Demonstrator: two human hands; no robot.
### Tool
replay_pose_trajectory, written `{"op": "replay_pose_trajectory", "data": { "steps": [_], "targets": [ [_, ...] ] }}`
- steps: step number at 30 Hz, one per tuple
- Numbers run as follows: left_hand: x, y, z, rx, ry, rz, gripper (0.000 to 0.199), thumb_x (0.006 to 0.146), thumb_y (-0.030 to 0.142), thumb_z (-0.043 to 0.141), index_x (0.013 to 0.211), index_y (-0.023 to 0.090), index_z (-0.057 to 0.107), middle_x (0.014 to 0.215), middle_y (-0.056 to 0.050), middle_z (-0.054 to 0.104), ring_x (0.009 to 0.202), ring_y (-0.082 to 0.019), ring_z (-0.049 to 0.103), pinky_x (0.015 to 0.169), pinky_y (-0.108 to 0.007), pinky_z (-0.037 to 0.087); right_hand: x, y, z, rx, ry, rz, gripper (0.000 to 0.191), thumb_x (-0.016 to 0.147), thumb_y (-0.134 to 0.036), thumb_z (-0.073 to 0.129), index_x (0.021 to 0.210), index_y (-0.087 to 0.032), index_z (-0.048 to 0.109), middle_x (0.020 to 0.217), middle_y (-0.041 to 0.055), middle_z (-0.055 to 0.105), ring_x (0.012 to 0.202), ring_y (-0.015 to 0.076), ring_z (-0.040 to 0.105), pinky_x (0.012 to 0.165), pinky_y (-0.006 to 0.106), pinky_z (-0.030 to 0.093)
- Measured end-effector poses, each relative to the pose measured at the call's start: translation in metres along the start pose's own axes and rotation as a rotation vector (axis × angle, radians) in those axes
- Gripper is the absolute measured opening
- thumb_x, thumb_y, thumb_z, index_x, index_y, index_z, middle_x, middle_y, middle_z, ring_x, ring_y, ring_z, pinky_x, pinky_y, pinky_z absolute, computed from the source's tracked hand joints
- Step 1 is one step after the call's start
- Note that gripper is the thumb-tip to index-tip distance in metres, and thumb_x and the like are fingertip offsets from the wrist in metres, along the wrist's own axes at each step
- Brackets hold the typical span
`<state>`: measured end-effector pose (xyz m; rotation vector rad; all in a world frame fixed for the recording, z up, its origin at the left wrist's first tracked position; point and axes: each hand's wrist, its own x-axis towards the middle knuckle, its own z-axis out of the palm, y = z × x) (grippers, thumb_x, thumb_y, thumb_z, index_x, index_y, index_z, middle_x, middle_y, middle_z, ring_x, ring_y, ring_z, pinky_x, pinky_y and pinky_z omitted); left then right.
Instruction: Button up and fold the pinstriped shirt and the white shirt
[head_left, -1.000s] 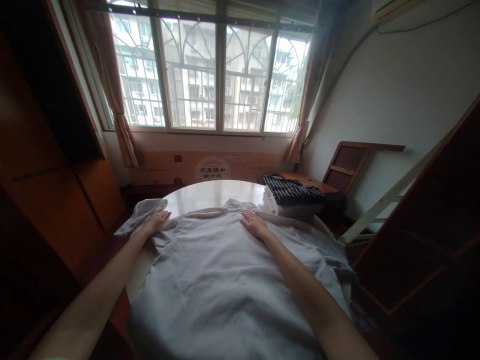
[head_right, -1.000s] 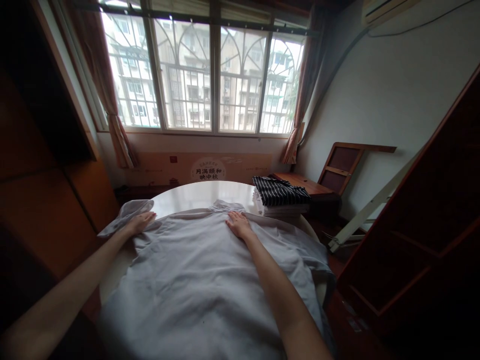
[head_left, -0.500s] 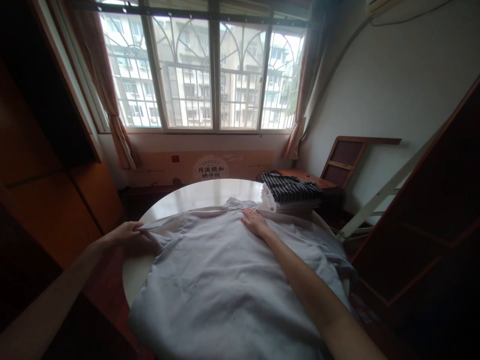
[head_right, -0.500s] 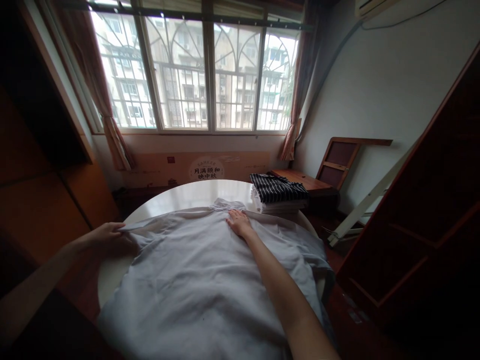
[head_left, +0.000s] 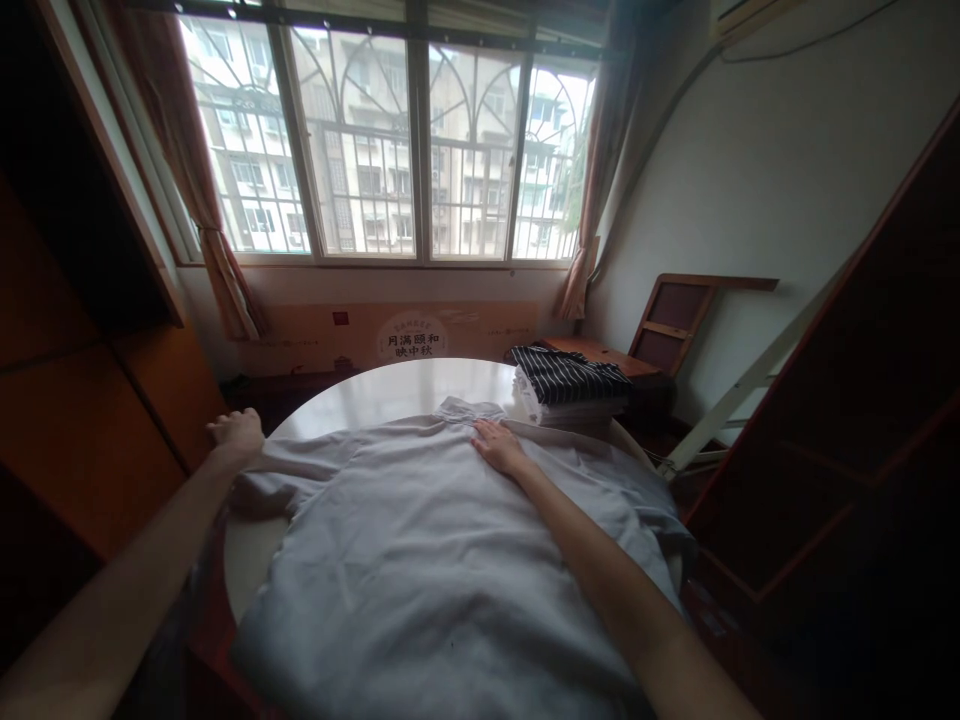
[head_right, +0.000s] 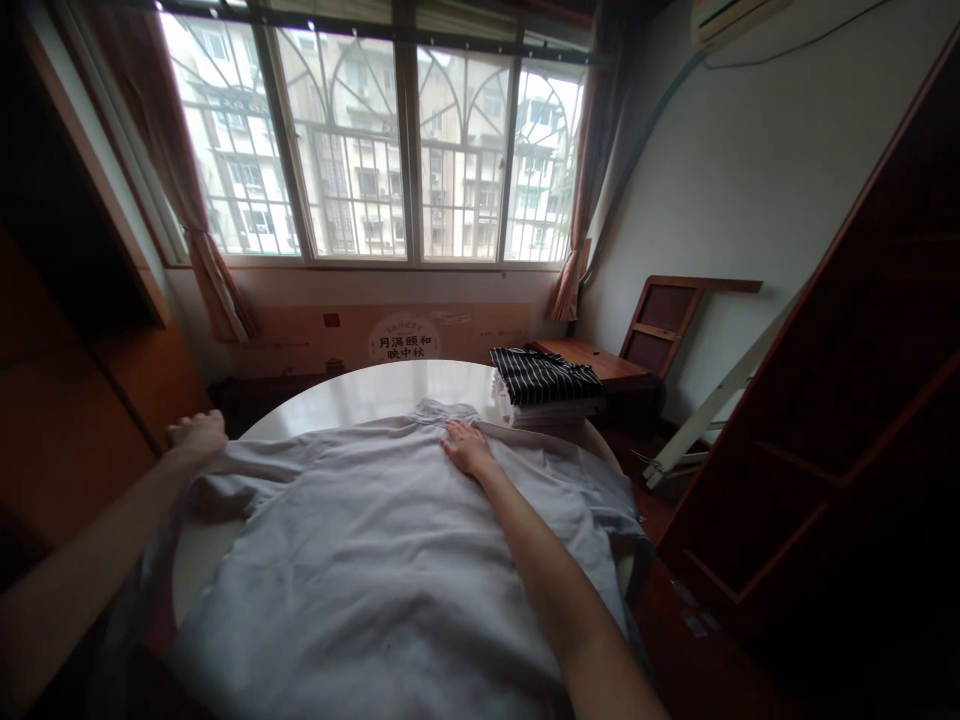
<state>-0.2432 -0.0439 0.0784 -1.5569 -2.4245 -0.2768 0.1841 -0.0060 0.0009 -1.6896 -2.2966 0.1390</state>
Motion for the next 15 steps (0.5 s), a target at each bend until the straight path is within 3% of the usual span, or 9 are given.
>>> {"op": "replay_pose_trajectory", "data": {
  "steps": [2,4,6,9,12,15],
  "targets": [
    [0.002,0.024,0.004,0.096,0.034,0.072,0.025,0.077,0.019,0.042,0.098,0.009,0.053,0.100,-0.015,0.059,0.096,-0.025,0.052,0.080,-0.036,0.039,0.000,-0.001,0.000,-0.002,-0.002,0.000,0.050,0.088,-0.041,0.030,0.132,-0.019,0.037,0.140,0.0023,0.032,0.130,0.0180,0.024,0.106,0.033,0.016],
    [-0.005,0.053,0.014,0.059,0.067,0.269,0.030,0.078,0.019,0.040,0.104,0.010,0.052,0.108,-0.015,0.057,0.101,-0.025,0.052,0.085,-0.035,0.038,-0.001,-0.002,-0.001,-0.004,0.000,-0.001,0.050,0.088,-0.041,0.029,0.133,-0.019,0.036,0.140,0.0025,0.033,0.131,0.0180,0.023,0.106,0.033,0.016],
    [-0.017,0.083,0.029,-0.074,0.007,0.453,0.037,0.080,0.026,0.039,0.113,0.014,0.049,0.117,-0.012,0.055,0.109,-0.022,0.049,0.091,-0.031,0.036,-0.002,-0.003,-0.002,-0.007,0.000,0.000,0.050,0.088,-0.042,0.029,0.133,-0.019,0.036,0.140,0.0025,0.032,0.131,0.0180,0.023,0.106,0.033,0.016],
    [-0.036,0.114,0.051,-0.188,-0.101,0.554,0.047,0.083,0.034,0.034,0.125,0.013,0.041,0.132,-0.011,0.044,0.122,-0.021,0.038,0.100,-0.031,0.029,-0.003,-0.002,-0.003,-0.013,-0.008,-0.001,0.050,0.088,-0.042,0.028,0.133,-0.020,0.035,0.141,0.0023,0.031,0.131,0.0182,0.023,0.106,0.034,0.016],
    [-0.042,0.123,0.066,-0.214,-0.223,0.529,0.052,0.085,0.039,0.028,0.130,0.014,0.037,0.139,-0.011,0.035,0.129,-0.023,0.029,0.103,-0.038,0.023,-0.002,0.000,-0.002,-0.021,-0.019,-0.010,0.050,0.088,-0.042,0.028,0.133,-0.021,0.035,0.141,0.0016,0.031,0.131,0.0179,0.022,0.106,0.034,0.016],
    [-0.035,0.114,0.074,-0.259,-0.278,0.528,0.055,0.085,0.043,0.027,0.132,0.015,0.035,0.140,-0.010,0.033,0.130,-0.022,0.026,0.105,-0.037,0.021,-0.002,0.001,-0.002,-0.025,-0.023,-0.017,0.050,0.088,-0.041,0.028,0.133,-0.020,0.035,0.141,0.0017,0.031,0.131,0.0177,0.022,0.106,0.033,0.015]
  ]
}}
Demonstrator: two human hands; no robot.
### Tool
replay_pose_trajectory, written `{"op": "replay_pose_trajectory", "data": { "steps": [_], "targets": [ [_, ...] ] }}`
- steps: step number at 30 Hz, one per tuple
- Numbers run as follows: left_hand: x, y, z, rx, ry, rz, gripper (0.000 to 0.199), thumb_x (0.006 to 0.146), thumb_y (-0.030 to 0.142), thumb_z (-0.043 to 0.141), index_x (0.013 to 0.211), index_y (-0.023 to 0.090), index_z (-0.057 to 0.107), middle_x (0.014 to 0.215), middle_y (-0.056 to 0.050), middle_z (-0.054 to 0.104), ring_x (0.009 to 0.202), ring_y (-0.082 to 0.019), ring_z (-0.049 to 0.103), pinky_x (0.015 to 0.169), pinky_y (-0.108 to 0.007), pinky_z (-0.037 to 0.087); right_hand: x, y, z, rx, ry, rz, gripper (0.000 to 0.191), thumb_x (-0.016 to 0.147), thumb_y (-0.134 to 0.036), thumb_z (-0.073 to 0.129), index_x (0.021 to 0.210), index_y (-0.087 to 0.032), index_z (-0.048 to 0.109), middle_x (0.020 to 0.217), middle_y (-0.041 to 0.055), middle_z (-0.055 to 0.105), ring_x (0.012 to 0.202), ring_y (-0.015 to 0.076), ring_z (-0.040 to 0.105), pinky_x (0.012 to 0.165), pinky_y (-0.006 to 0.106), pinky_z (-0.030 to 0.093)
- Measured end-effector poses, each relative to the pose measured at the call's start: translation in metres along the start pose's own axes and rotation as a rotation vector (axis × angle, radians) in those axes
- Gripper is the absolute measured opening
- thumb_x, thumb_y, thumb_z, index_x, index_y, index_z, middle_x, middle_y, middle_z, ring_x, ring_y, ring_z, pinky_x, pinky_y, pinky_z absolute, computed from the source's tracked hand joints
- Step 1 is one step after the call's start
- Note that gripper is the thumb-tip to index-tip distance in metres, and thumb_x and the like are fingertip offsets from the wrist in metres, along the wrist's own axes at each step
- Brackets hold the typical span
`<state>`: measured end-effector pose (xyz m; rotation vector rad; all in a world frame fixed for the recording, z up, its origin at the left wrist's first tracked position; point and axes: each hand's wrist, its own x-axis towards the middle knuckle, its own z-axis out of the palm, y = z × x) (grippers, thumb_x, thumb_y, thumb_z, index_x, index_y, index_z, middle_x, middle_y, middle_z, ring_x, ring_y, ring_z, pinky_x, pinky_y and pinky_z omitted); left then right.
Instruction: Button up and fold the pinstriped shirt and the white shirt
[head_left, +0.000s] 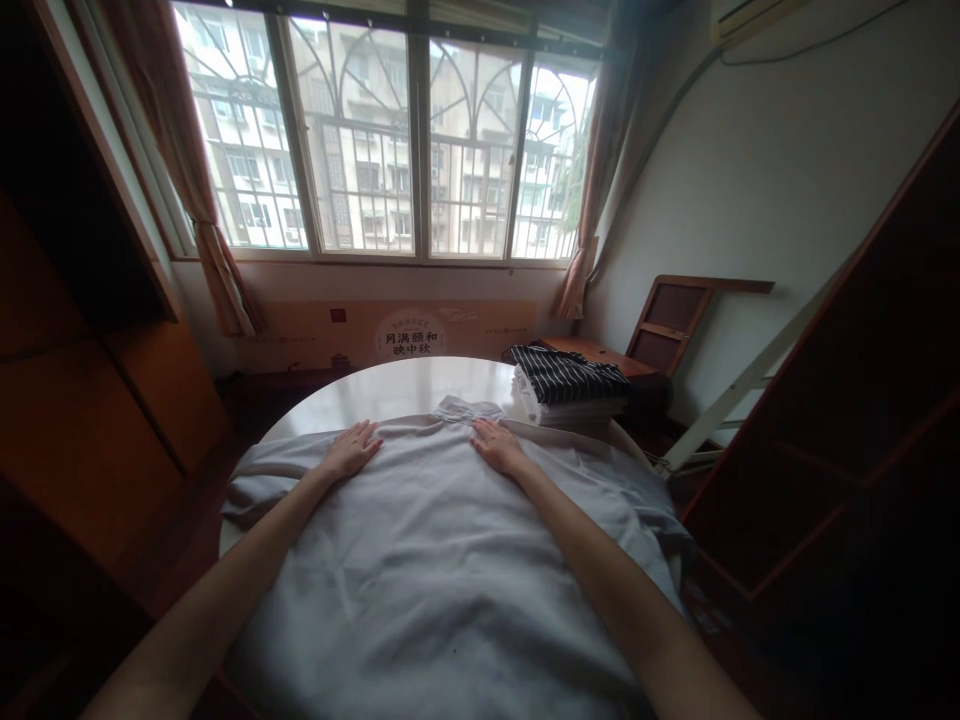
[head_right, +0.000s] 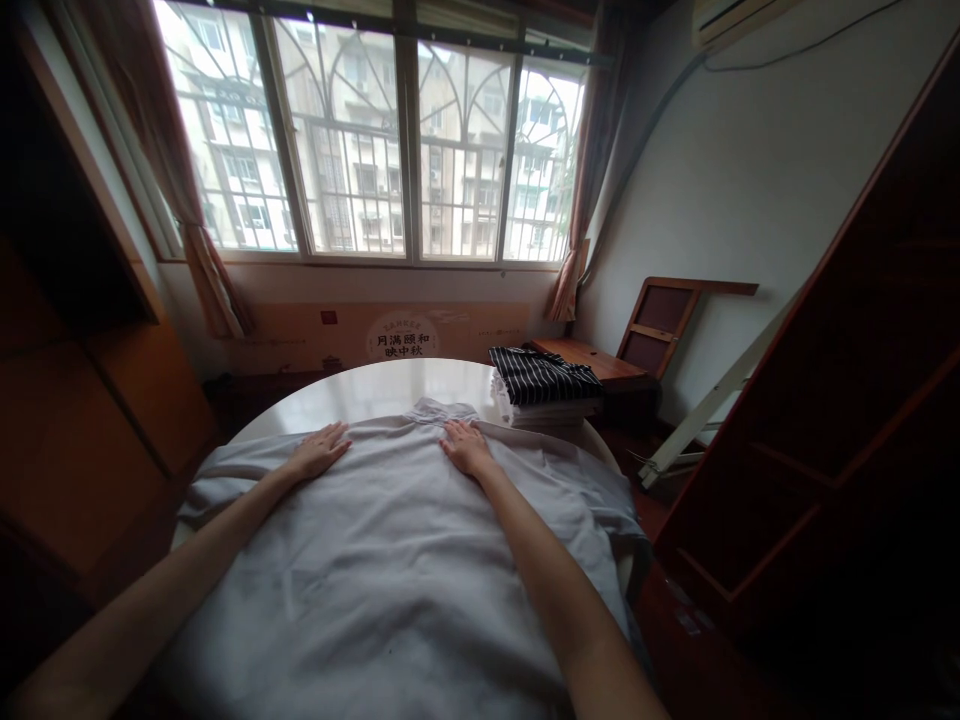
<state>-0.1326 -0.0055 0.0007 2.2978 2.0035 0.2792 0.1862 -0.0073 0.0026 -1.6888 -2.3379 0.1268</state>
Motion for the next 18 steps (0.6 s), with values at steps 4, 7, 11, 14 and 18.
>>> {"op": "replay_pose_trajectory", "data": {
  "steps": [4,7,11,14,18],
  "targets": [
    [0.007,-0.024,-0.001,-0.055,0.028,-0.050,0.049,0.087,0.038,0.025,0.127,0.015,0.041,0.138,-0.009,0.037,0.129,-0.019,0.029,0.103,-0.035,0.024,-0.001,0.000,-0.001,0.002,0.003,-0.002,0.051,0.089,-0.042,0.027,0.134,-0.019,0.035,0.141,0.0018,0.031,0.131,0.0176,0.022,0.107,0.033,0.014],
    [0.010,-0.033,-0.003,-0.102,0.090,-0.036,0.041,0.086,0.033,0.029,0.119,0.020,0.050,0.131,-0.005,0.047,0.122,-0.015,0.039,0.100,-0.031,0.029,-0.001,-0.001,-0.002,-0.002,-0.013,-0.001,0.051,0.089,-0.041,0.027,0.134,-0.019,0.033,0.142,0.0016,0.030,0.131,0.0176,0.021,0.107,0.034,0.014],
    [0.010,-0.031,-0.013,-0.138,0.188,-0.121,0.034,0.082,0.035,0.037,0.100,0.020,0.062,0.110,-0.006,0.062,0.102,-0.018,0.055,0.087,-0.026,0.040,-0.002,-0.001,-0.002,-0.011,-0.035,-0.009,0.051,0.088,-0.041,0.026,0.135,-0.021,0.032,0.142,0.0011,0.028,0.132,0.0184,0.019,0.106,0.036,0.016],
    [0.012,-0.029,-0.022,-0.107,0.199,-0.201,0.031,0.076,0.039,0.046,0.088,0.019,0.066,0.098,-0.008,0.066,0.092,-0.021,0.059,0.076,-0.026,0.044,-0.001,-0.001,0.000,-0.011,-0.025,-0.016,0.051,0.088,-0.041,0.026,0.135,-0.022,0.032,0.142,0.0004,0.028,0.132,0.0189,0.020,0.106,0.037,0.015],
    [0.017,-0.025,-0.025,-0.108,0.182,-0.097,0.026,0.075,0.034,0.048,0.087,0.020,0.067,0.090,-0.005,0.066,0.083,-0.018,0.060,0.070,-0.024,0.044,-0.002,-0.001,0.001,-0.014,-0.019,-0.019,0.052,0.088,-0.041,0.025,0.135,-0.021,0.032,0.142,0.0004,0.028,0.132,0.0189,0.020,0.107,0.037,0.014]
  ]
}}
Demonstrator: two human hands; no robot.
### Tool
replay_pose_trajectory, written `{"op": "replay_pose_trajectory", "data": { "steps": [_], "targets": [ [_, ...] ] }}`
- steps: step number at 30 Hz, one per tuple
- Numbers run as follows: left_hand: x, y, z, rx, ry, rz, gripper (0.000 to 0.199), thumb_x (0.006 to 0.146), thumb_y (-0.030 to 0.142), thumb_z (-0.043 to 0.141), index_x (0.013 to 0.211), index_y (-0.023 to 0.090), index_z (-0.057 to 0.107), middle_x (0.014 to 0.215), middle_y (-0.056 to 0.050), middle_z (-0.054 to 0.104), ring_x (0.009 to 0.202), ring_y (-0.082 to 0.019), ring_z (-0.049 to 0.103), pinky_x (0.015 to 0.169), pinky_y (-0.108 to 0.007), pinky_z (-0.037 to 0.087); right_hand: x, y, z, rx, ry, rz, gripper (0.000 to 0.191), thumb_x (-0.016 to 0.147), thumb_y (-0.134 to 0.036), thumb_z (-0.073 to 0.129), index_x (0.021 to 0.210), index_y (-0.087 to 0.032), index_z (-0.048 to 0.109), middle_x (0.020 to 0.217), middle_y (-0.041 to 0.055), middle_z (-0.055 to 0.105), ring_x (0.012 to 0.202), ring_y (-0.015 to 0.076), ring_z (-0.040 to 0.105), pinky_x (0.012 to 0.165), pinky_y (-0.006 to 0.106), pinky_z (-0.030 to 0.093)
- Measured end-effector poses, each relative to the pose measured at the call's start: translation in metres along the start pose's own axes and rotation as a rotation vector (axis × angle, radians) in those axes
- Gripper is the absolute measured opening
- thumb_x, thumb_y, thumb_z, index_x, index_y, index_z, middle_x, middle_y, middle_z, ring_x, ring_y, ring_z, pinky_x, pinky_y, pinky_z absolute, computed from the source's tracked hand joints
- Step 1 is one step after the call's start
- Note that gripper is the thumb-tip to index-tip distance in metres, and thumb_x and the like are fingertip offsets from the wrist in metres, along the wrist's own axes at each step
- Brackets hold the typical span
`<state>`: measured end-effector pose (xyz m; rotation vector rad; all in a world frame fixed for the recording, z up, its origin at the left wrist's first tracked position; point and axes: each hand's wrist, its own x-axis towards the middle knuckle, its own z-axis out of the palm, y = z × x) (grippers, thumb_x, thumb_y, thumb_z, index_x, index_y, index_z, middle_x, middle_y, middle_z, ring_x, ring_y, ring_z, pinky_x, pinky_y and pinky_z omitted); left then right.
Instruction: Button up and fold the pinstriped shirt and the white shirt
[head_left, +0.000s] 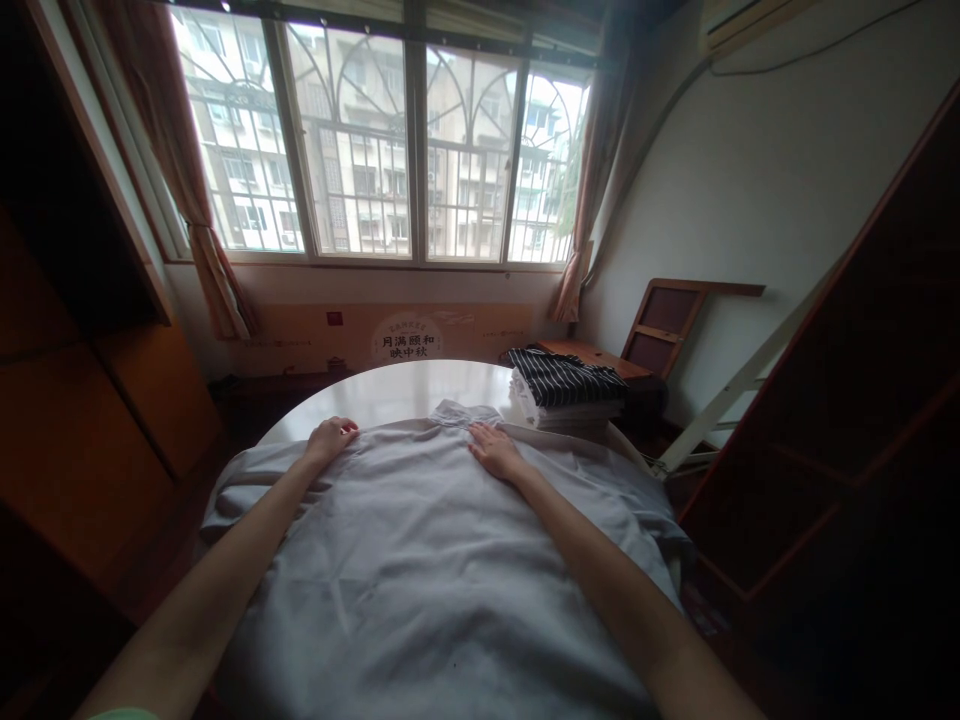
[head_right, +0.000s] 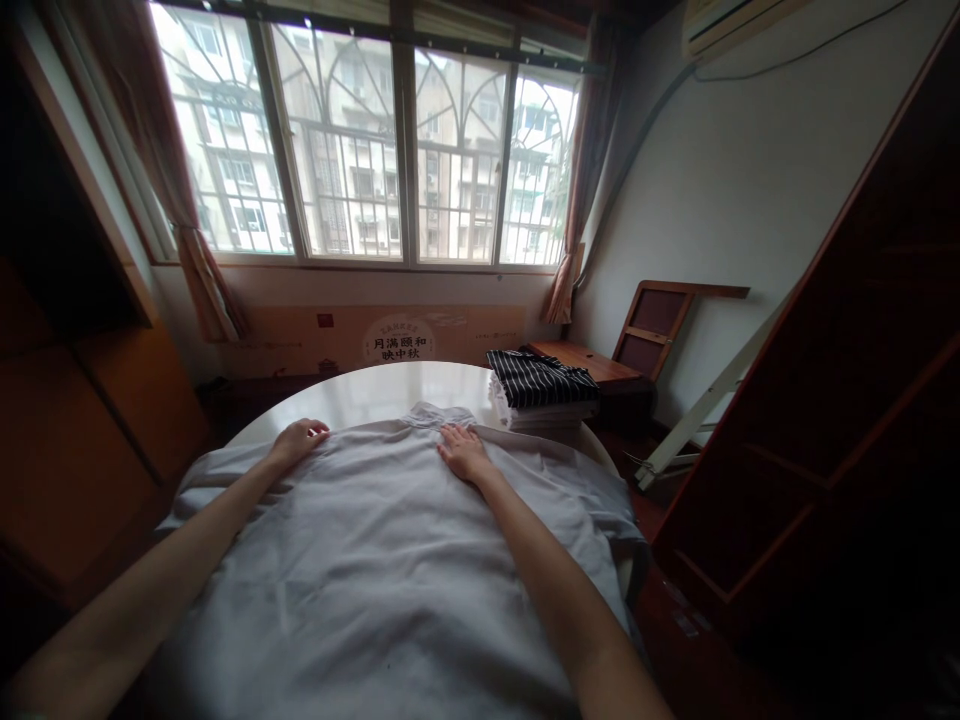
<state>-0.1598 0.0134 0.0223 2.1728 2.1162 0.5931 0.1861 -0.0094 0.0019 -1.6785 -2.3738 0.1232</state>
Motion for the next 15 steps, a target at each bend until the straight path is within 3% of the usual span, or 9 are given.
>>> {"op": "replay_pose_trajectory", "data": {
  "steps": [3,15],
  "targets": [
    [0.002,0.004,0.002,-0.001,0.001,0.092,0.023,0.076,0.030,0.048,0.083,0.020,0.067,0.090,-0.004,0.066,0.080,-0.017,0.060,0.069,-0.022,0.044,-0.001,-0.001,-0.001,-0.002,-0.005,-0.002,0.051,0.088,-0.041,0.026,0.135,-0.021,0.031,0.142,0.0002,0.028,0.132,0.0185,0.019,0.107,0.036,0.014],
    [0.008,0.015,0.005,0.051,0.018,0.167,0.022,0.076,0.029,0.048,0.080,0.018,0.067,0.085,-0.006,0.067,0.077,-0.018,0.060,0.068,-0.023,0.043,-0.003,-0.003,-0.003,-0.005,-0.009,0.003,0.051,0.089,-0.040,0.026,0.135,-0.020,0.031,0.142,0.0004,0.028,0.132,0.0183,0.020,0.106,0.036,0.014]
  ]
}}
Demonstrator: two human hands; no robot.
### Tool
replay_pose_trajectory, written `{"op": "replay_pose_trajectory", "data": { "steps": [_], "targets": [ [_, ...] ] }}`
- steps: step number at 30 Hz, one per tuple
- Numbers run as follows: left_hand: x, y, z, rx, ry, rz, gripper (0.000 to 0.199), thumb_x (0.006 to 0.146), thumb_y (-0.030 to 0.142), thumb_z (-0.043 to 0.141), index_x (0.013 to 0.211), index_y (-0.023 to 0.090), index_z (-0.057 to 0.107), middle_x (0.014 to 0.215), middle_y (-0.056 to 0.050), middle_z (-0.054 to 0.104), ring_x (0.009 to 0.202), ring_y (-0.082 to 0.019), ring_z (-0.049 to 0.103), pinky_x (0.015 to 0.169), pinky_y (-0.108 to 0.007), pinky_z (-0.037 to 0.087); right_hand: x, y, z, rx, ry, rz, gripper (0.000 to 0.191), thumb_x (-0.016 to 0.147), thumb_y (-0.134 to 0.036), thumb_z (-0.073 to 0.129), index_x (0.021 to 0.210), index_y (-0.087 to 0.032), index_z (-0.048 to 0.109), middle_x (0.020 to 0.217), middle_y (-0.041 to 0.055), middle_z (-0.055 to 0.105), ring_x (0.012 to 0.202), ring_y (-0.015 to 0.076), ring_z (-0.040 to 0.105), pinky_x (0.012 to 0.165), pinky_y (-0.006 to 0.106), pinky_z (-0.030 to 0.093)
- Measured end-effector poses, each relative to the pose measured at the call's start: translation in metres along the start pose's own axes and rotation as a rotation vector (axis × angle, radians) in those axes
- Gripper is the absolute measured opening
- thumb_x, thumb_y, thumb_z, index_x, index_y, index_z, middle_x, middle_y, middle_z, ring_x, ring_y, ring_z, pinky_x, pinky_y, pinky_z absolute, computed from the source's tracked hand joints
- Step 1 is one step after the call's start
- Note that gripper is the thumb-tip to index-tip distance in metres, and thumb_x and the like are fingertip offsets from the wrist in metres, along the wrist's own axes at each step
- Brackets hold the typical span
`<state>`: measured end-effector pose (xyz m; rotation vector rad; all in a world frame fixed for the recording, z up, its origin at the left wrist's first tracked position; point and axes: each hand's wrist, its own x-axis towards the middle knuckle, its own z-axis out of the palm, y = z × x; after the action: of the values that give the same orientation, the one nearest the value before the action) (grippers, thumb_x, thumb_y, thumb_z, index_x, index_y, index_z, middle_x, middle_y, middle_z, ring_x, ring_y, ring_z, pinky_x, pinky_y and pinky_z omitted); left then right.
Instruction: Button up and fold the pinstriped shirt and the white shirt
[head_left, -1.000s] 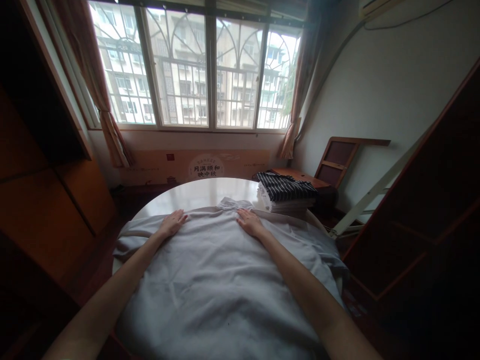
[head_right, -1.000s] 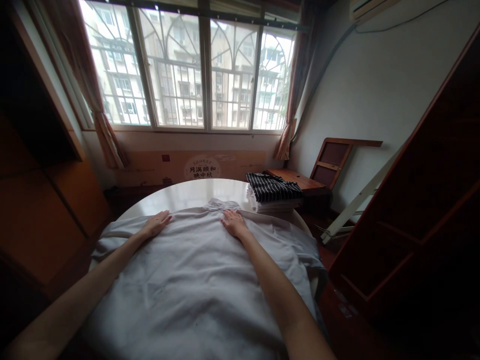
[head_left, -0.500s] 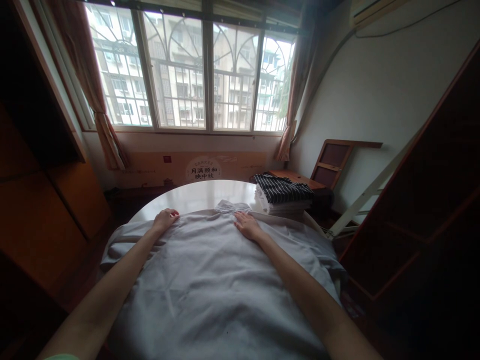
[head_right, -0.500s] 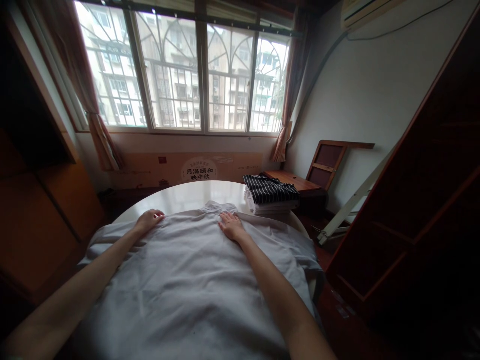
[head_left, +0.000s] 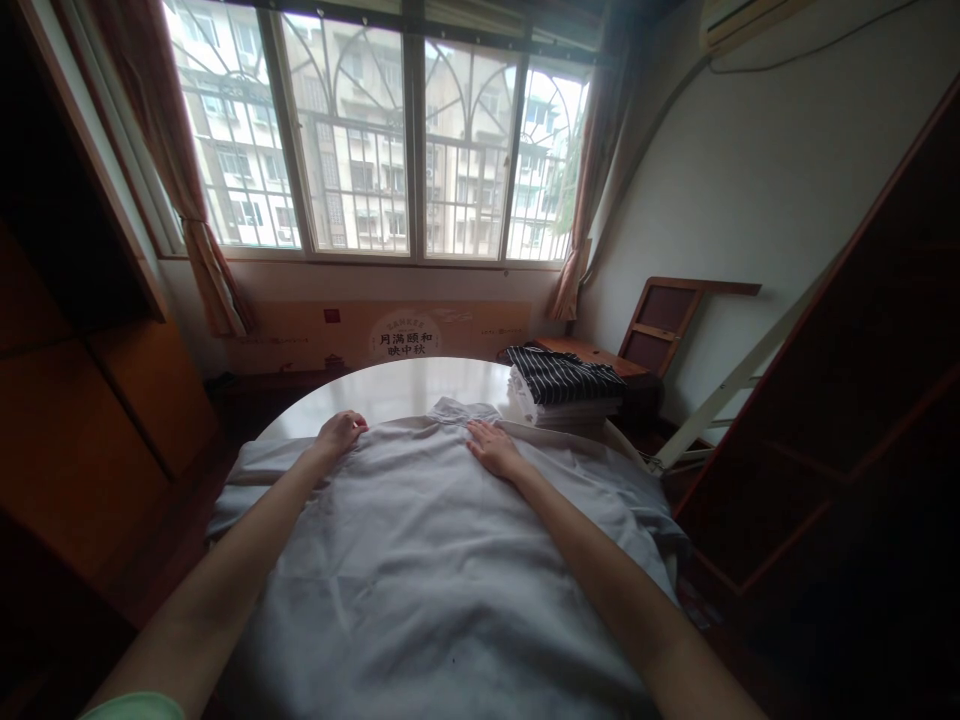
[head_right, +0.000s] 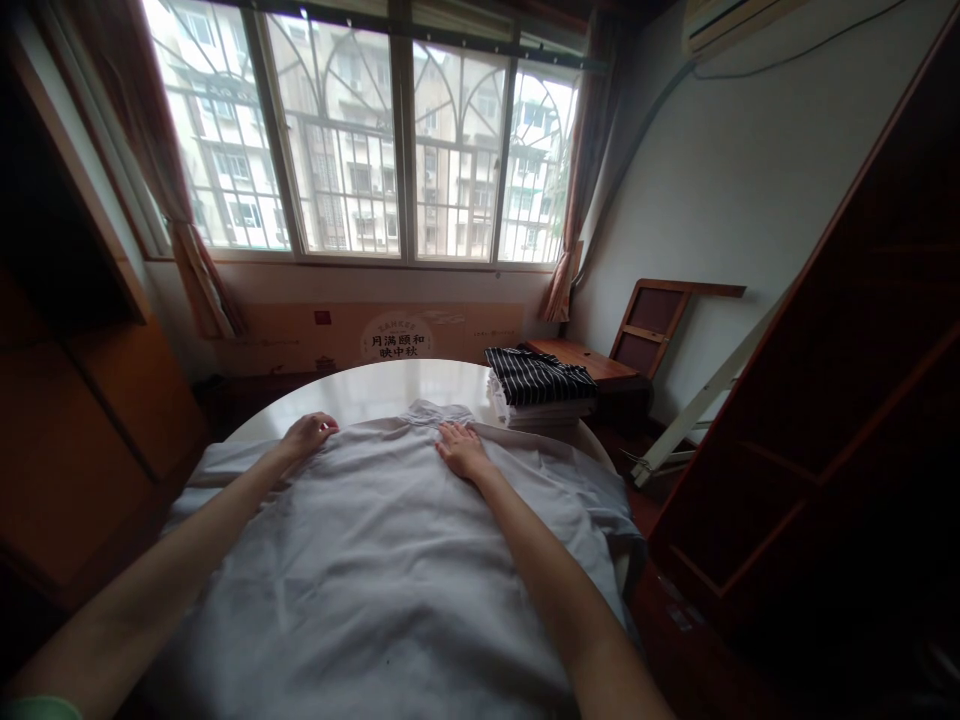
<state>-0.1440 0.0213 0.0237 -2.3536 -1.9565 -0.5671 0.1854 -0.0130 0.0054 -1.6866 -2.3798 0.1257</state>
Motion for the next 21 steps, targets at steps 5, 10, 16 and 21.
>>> {"op": "replay_pose_trajectory", "data": {
  "steps": [5,10,16,21],
  "targets": [
    [-0.002,0.001,0.001,0.055,0.012,0.072,0.025,0.078,0.030,0.044,0.078,0.018,0.066,0.084,-0.006,0.066,0.077,-0.018,0.059,0.068,-0.024,0.043,-0.001,-0.003,-0.002,0.006,-0.001,0.008,0.051,0.088,-0.040,0.027,0.135,-0.020,0.031,0.142,0.0004,0.028,0.132,0.0181,0.019,0.106,0.036,0.015],
    [-0.002,0.002,-0.003,0.130,0.031,0.117,0.028,0.080,0.027,0.038,0.076,0.017,0.064,0.087,-0.007,0.064,0.082,-0.019,0.058,0.068,-0.025,0.042,-0.001,-0.004,-0.002,0.013,-0.004,0.023,0.051,0.088,-0.041,0.026,0.135,-0.021,0.031,0.143,0.0001,0.027,0.132,0.0181,0.018,0.106,0.036,0.014],
    [0.002,0.009,-0.004,0.258,0.063,0.071,0.027,0.081,0.020,0.036,0.076,0.015,0.062,0.087,-0.010,0.063,0.085,-0.021,0.056,0.073,-0.029,0.042,-0.001,-0.005,-0.001,0.016,0.007,0.007,0.051,0.088,-0.040,0.027,0.135,-0.019,0.032,0.142,0.0005,0.028,0.131,0.0183,0.020,0.106,0.035,0.014],
    [0.004,0.038,0.008,0.289,0.119,-0.039,0.031,0.078,0.007,0.034,0.091,0.010,0.061,0.097,-0.016,0.062,0.094,-0.026,0.055,0.078,-0.036,0.042,0.000,-0.005,-0.001,0.007,0.002,0.015,0.051,0.089,-0.041,0.027,0.135,-0.021,0.032,0.143,0.0001,0.027,0.132,0.0179,0.019,0.107,0.035,0.013]
  ]
}}
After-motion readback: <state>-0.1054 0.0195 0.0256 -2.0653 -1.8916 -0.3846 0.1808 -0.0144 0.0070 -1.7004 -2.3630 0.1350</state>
